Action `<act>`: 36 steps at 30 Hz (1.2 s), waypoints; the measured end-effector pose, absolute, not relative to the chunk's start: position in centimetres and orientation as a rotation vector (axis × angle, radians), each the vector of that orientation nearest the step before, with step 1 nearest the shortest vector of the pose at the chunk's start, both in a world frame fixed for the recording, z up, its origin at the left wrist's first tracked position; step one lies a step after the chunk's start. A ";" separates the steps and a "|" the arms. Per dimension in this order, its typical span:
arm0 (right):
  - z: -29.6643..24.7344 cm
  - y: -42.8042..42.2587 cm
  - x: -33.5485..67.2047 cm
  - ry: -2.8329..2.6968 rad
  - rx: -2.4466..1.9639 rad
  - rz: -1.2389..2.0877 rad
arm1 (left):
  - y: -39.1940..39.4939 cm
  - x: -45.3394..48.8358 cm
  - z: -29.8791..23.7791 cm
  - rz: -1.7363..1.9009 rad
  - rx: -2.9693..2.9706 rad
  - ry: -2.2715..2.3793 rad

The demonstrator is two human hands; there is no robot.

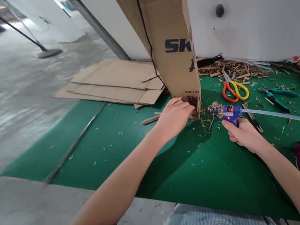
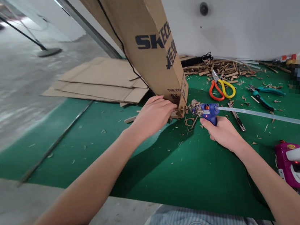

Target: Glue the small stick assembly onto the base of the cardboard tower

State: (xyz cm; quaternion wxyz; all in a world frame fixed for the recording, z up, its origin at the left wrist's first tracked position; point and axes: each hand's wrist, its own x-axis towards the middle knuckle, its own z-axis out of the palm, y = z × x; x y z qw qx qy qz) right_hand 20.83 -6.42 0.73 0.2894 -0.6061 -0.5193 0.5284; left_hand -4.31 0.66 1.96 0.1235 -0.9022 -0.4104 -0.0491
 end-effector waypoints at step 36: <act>1.9 -7.4 20.4 -1.527 -1.680 1.260 | 0.2 -4.1 2.1 -0.189 -2.649 -1.274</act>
